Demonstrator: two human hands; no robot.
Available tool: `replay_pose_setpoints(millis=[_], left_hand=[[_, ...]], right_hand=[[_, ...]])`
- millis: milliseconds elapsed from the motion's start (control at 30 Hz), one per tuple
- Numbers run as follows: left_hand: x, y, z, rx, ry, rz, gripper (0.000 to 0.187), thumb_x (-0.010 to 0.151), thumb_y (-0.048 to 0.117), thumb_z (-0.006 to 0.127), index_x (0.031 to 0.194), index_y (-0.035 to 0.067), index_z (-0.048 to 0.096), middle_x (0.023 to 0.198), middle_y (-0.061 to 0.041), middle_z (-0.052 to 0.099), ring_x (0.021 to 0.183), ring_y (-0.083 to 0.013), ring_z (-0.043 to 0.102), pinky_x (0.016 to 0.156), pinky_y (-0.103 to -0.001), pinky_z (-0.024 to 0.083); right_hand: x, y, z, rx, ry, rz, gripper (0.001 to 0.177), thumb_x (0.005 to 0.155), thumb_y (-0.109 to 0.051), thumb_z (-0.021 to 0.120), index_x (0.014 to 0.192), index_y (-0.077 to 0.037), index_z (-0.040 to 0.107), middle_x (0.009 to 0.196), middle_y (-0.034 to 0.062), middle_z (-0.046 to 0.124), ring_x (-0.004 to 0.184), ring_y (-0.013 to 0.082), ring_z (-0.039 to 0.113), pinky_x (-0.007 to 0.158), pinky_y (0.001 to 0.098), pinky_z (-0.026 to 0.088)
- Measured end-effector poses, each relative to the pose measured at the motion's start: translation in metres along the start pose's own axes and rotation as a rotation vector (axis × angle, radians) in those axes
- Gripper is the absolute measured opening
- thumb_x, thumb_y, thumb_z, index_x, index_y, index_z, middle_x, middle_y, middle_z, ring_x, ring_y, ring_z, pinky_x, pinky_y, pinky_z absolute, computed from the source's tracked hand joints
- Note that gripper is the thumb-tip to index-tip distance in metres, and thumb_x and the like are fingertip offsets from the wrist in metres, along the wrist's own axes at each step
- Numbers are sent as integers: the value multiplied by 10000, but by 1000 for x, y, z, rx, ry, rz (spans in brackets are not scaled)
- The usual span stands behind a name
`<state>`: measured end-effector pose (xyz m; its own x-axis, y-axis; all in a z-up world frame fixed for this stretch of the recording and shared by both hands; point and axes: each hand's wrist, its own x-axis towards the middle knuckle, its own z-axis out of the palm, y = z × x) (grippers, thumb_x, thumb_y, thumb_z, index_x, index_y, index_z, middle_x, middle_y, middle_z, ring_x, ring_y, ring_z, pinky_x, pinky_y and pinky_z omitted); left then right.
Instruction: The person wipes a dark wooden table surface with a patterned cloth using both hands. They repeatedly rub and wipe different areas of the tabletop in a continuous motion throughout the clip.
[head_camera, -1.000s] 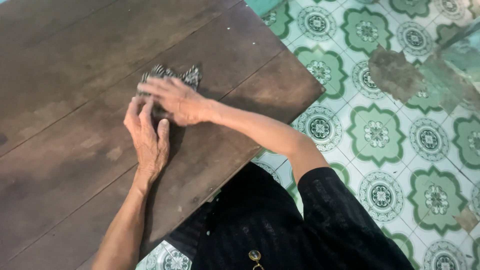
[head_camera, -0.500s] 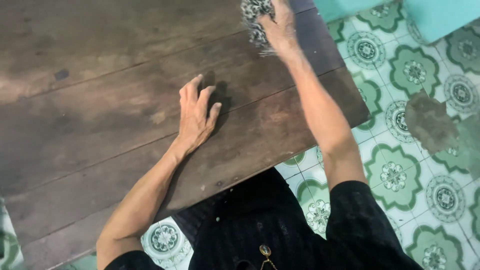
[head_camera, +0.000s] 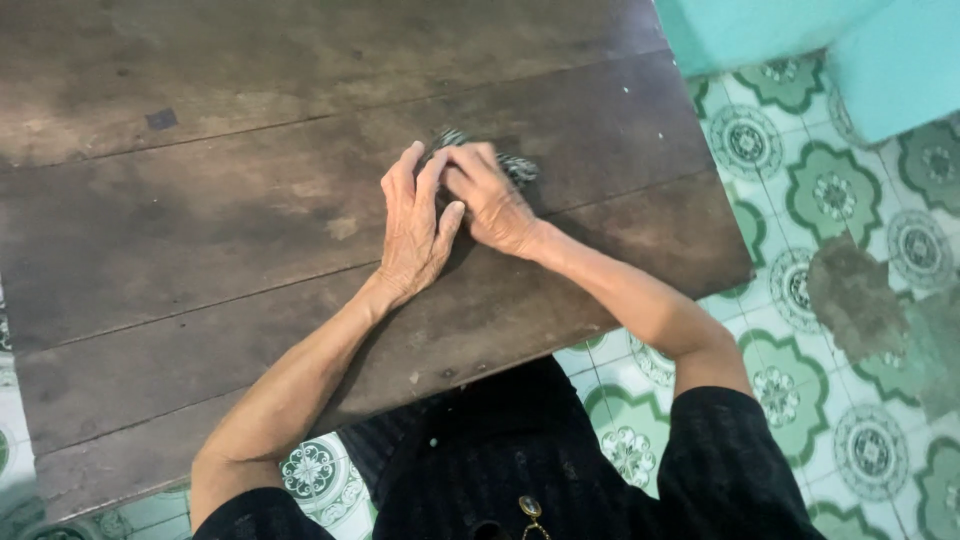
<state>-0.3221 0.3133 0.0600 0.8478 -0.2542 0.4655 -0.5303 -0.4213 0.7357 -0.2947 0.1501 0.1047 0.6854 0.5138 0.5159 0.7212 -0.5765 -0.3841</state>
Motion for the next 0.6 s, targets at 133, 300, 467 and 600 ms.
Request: replay_pose_setpoints(millis=[133,300,467,600], left_hand=[[2,1,-6,-26,103,-27,628,1048,330,509,1546,5,305,1586,-293,243,1425,-459,320,1210,-564,273],[4,1,-7,-11,112,-53,662,970,223,584,1531,-4,316,1579,-276,284,1436,-441,333,1221,-516,283],[5,1,-9,22,73,-56,683,943,228,617,1526,15,331,1583,-254,302,1435,-438,346,1205,-515,307],[10,10,-15,33,50,-58,636,947,220,612,1496,13,368,1548,-254,334,1381,-430,384,1167,-510,344]], right_hand=[[33,37,31,169,-25,-64,443,1061,-370,502,1318,-11,533,1339,178,461,1261,355,477,1090,459,428],[62,172,48,-324,69,43,619,780,-160,739,1381,-136,588,1562,169,344,1425,426,343,1135,592,348],[64,292,2,-602,-226,574,676,1038,-481,575,1627,-260,326,1690,84,136,1523,382,89,1150,777,103],[52,345,-52,-624,-198,853,733,1018,-494,491,1651,-221,241,1679,134,127,1494,445,78,1083,805,161]])
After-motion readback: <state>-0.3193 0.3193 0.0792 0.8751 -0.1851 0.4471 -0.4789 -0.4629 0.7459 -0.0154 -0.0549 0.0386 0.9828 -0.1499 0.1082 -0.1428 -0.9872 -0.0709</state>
